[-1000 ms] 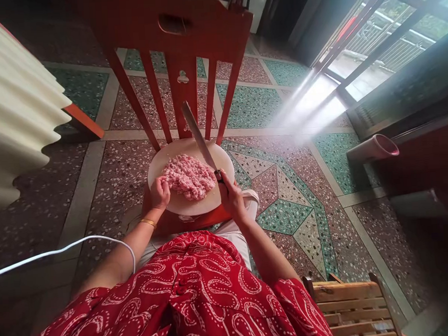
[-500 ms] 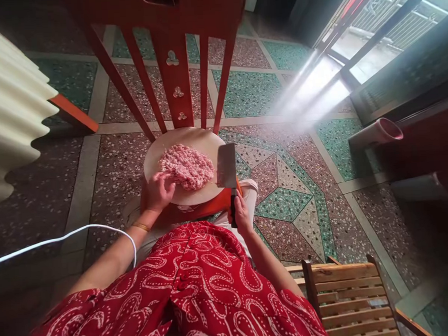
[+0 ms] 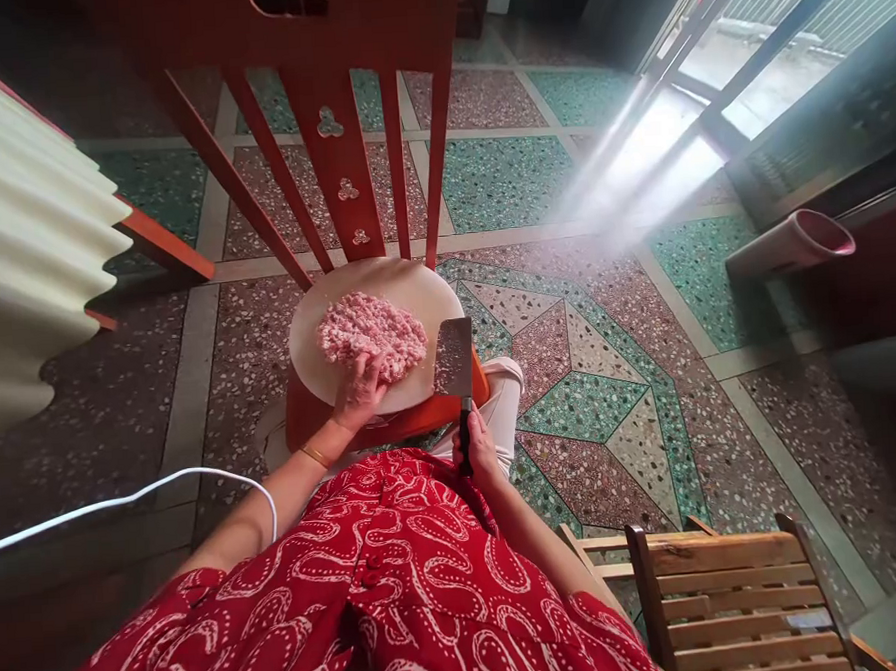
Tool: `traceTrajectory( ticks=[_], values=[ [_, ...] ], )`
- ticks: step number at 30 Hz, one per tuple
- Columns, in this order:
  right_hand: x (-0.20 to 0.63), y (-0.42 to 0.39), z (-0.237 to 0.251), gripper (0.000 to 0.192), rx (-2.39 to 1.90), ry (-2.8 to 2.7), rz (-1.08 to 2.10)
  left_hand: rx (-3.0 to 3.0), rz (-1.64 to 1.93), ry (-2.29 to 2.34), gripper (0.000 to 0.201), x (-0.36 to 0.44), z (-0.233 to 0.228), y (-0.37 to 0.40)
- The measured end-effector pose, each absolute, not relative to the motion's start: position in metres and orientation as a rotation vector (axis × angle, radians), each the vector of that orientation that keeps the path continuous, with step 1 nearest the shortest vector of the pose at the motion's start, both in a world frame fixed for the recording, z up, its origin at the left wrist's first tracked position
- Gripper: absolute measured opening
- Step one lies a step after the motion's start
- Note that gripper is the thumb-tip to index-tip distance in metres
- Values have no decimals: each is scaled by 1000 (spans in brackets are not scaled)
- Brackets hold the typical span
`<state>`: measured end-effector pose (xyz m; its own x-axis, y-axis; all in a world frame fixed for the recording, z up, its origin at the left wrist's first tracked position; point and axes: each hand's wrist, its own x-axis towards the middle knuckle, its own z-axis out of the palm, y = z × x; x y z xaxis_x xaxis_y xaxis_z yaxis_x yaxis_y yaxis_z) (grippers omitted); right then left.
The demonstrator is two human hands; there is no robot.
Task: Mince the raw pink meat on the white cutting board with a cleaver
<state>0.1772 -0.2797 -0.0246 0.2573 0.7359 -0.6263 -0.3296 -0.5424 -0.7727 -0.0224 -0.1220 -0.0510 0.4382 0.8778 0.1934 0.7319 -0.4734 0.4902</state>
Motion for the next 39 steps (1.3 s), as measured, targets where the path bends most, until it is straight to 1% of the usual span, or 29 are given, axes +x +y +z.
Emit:
traceTrajectory(
  ticks=[4,8,13,16,20,23,25,27,28,30,32,34,37,39],
  values=[
    [178,-301,-22,82,-1585,-391,1480,2359,538,1486,55,-40,-55,-132],
    [186,-320,-12,81,-1590,-421,1671,2302,536,1476,50,-37,-62,-130],
    [189,-311,-4,72,-1559,-482,1883,2064,690,1492,47,-16,-64,-122],
    [182,-292,1,72,-1521,-578,1872,1892,808,1453,44,-14,-59,-112],
    [177,-264,16,73,-1494,-702,1749,1776,925,1426,42,-21,-44,-82],
    [175,-238,28,70,-1523,-895,1611,1758,991,1452,40,-26,-31,-54],
    [171,-215,33,64,-1572,-1073,1471,1832,1023,1487,42,-29,-23,-40],
    [167,-193,37,53,-1634,-1278,1288,1986,1023,1505,46,-31,-18,-30],
    [166,-184,39,48,-1657,-1386,1194,2076,995,1506,45,-33,-17,-27],
    [168,-173,46,42,-1676,-1599,1044,2224,874,1508,35,-38,-18,-21],
    [176,-173,56,41,-1712,-1765,965,2295,737,1520,28,-44,-22,-17],
    [188,-182,70,41,-1801,-1853,909,2327,666,1476,29,-51,-26,-14],
    [199,-198,92,44,-1905,-1872,789,2392,674,1315,33,-61,-27,-16],
    [196,-199,105,46,-1857,-1835,660,2398,743,1264,37,-66,-26,-20]
  ],
)
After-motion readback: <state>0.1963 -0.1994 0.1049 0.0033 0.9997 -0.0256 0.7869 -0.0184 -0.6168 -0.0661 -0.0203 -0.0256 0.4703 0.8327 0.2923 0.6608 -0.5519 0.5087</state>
